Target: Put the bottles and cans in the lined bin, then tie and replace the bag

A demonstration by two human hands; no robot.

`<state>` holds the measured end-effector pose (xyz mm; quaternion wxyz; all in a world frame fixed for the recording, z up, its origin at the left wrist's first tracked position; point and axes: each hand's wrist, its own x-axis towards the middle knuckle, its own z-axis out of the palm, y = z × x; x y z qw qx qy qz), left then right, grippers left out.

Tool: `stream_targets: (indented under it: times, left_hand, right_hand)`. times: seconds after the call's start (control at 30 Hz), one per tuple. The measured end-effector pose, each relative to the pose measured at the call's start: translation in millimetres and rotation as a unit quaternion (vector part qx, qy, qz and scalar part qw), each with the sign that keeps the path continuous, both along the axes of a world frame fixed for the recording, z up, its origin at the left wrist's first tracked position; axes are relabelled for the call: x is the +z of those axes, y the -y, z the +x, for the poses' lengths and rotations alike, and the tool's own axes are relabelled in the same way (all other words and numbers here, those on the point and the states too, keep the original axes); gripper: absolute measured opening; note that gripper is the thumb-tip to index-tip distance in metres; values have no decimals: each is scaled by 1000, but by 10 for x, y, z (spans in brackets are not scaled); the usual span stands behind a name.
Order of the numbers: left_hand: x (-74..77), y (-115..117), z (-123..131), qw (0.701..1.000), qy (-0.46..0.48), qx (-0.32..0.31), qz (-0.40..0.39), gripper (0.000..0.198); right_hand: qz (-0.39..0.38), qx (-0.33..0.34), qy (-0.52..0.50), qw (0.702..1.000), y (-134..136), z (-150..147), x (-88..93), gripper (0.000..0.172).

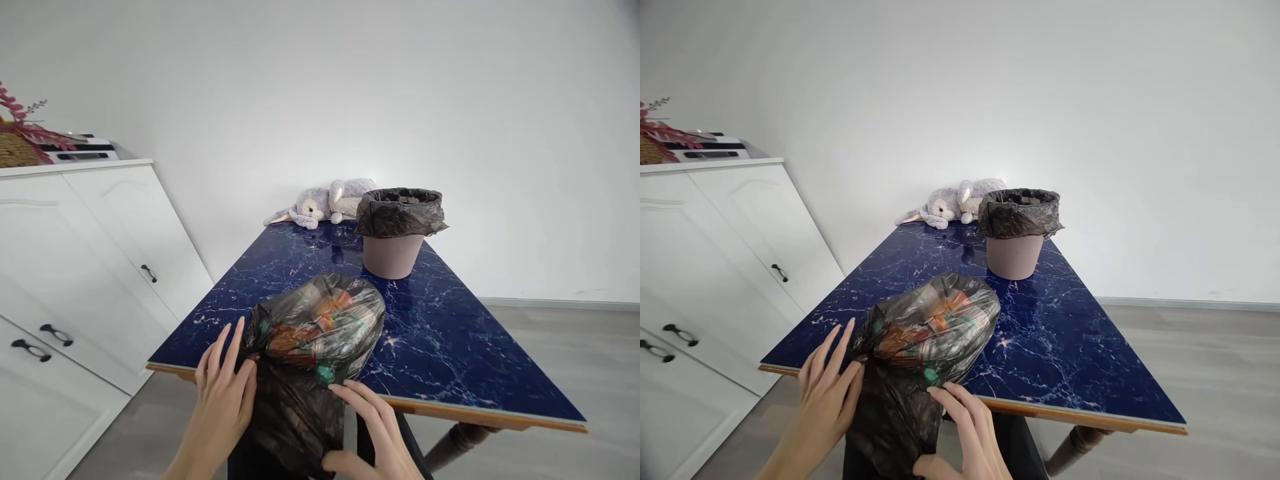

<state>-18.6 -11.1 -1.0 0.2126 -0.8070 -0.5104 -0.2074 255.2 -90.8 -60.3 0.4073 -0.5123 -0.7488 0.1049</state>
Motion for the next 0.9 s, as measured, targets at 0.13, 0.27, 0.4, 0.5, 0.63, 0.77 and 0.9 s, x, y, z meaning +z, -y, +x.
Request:
stream_targets:
  times: [0.13, 0.27, 0.4, 0.5, 0.63, 0.77, 0.9]
  left_hand:
    - [10, -124, 83, 1000, 19, -5, 4, 34]
    - [74, -235, 204, 997, 75, -17, -4, 59]
    - [10, -165, 246, 992, 125, -23, -21, 58]
    - [-144, 4, 197, 983, 177, 32, 35, 48]
    - [-333, 228, 77, 970, 229, 21, 76, 40]
    - [-348, 235, 22, 993, 100, -69, -12, 44]
    - [-209, 23, 119, 994, 20, -87, -58, 58]
  right_hand:
    - [17, 45, 22, 999, -49, 44, 42, 32]
    - [44, 55, 53, 996, -71, 70, 166, 9]
    - [37, -1, 43, 998, -52, 104, 128, 43]
    - [23, -33, 12, 999, -27, 198, 32, 53]
    - [12, -34, -29, 999, -77, 463, -28, 51]
    - [3, -73, -68, 995, -333, 826, 48, 41]
    - [-3, -122, -83, 989, -730, 1220, 88, 36]
